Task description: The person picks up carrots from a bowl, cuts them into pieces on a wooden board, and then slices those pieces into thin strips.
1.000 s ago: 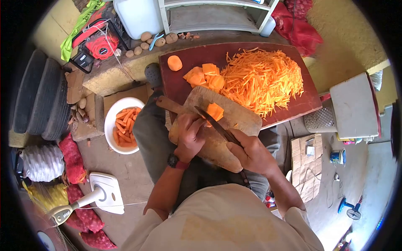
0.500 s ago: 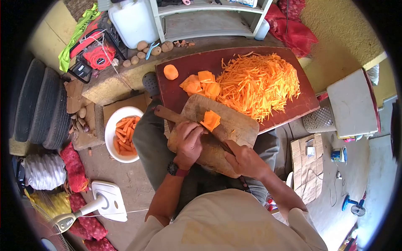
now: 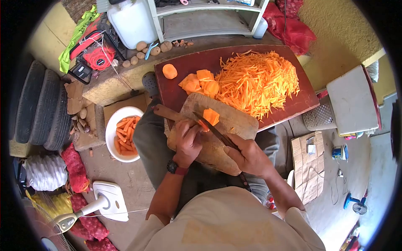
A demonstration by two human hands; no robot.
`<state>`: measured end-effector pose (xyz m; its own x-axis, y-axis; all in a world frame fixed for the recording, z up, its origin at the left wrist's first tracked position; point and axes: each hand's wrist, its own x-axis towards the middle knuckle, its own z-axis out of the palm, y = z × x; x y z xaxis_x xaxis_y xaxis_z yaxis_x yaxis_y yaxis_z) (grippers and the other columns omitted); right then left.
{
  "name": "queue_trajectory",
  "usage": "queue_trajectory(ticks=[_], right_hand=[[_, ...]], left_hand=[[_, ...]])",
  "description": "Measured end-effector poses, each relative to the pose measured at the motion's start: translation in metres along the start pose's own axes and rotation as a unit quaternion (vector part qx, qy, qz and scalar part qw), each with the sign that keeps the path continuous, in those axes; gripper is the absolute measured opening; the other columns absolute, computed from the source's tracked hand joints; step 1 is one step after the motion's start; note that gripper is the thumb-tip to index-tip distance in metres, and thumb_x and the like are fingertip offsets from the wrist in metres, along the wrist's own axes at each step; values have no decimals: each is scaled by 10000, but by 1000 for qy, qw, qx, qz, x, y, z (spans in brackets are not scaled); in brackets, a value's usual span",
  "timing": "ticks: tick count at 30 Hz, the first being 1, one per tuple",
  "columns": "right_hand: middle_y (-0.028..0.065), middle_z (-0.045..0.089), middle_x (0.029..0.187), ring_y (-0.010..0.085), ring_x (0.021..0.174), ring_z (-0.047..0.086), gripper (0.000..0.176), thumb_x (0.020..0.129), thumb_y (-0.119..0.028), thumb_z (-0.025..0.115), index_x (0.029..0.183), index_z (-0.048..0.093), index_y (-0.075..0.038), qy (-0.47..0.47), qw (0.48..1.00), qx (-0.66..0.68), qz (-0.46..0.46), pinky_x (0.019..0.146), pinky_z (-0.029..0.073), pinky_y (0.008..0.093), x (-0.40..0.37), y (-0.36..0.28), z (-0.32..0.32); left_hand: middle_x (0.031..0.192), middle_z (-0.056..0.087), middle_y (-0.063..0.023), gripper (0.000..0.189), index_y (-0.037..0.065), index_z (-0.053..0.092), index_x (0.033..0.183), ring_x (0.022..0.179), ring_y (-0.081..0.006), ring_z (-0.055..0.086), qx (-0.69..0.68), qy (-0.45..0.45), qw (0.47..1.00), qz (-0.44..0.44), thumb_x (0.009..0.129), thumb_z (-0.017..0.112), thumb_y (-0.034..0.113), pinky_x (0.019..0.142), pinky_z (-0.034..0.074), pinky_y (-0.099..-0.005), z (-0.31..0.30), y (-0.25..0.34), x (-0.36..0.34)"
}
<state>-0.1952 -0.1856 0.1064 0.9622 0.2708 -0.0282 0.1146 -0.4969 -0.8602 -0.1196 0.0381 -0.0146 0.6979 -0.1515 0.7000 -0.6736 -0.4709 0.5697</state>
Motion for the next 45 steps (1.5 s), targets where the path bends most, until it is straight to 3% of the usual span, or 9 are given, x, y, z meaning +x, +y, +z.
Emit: queue_trajectory(ticks=[13,20,22,28,31,34,40,43,45], right_hand=[[228,690,874,266,765,670,326,1095,-145,666,1371,643,26,-22,999,27,-5,732,534,427,12,3,-1],[256,658,850,410,774,679,296,1090,-126,650,1343,609,22,-29,999,-13,14,713,521,467,9,2,5],[269,655,854,454,787,677,297,1083,-119,651,1342,606,19,-22,1000,-14,12,711,520,478,8,1,6],[280,643,828,493,779,662,267,1070,-114,654,1296,608,20,-25,999,-26,21,692,504,503,7,2,8],[349,692,831,564,807,713,463,1014,-115,704,1429,552,24,-23,998,-51,-7,668,557,585,8,5,8],[284,635,804,506,765,650,204,1069,-117,652,1211,595,18,-17,999,-34,4,674,491,506,7,2,8],[297,668,818,535,811,686,214,1061,-135,665,1195,596,16,-65,991,-102,62,699,518,549,-3,36,18],[351,649,733,578,726,683,383,1029,-200,690,1319,583,27,-33,994,-103,11,627,535,621,-5,47,24],[347,661,763,573,752,687,353,1024,-186,698,1289,605,27,-32,995,-87,27,645,550,592,-4,39,20]], left_hand=[[999,690,-101,367,17,778,1041,975,-337,680,7,11,1000,23,726,749,-169,1036,527,-511,0,-2,5],[1020,701,-98,374,12,775,1040,965,-336,688,6,0,1000,17,715,747,-171,1046,529,-512,-2,-2,3],[1075,721,-112,349,13,786,1055,1072,-365,678,8,-9,1000,13,754,762,-162,1049,531,-498,-3,-3,0],[1095,735,-118,359,29,796,1064,1124,-382,687,-6,-18,1000,4,755,777,-151,1063,537,-502,-2,-7,-4],[1082,738,-124,372,28,796,1062,1098,-384,702,-6,-13,1000,12,737,772,-151,1049,551,-508,-6,-3,1],[1052,720,-110,397,18,776,1066,1020,-349,708,-12,0,1000,27,723,721,-176,1037,548,-512,-4,-2,5],[1070,705,-124,388,-4,737,1054,1005,-352,704,-14,-13,999,34,714,696,-185,1030,545,-515,-4,-4,1],[1083,698,-129,368,-6,727,1043,1023,-373,693,-8,-8,1000,26,718,700,-178,1018,543,-520,-3,-3,-3],[1086,694,-128,357,-1,730,1042,1033,-386,681,-4,-13,1000,19,728,707,-170,999,539,-519,-2,-5,0]])
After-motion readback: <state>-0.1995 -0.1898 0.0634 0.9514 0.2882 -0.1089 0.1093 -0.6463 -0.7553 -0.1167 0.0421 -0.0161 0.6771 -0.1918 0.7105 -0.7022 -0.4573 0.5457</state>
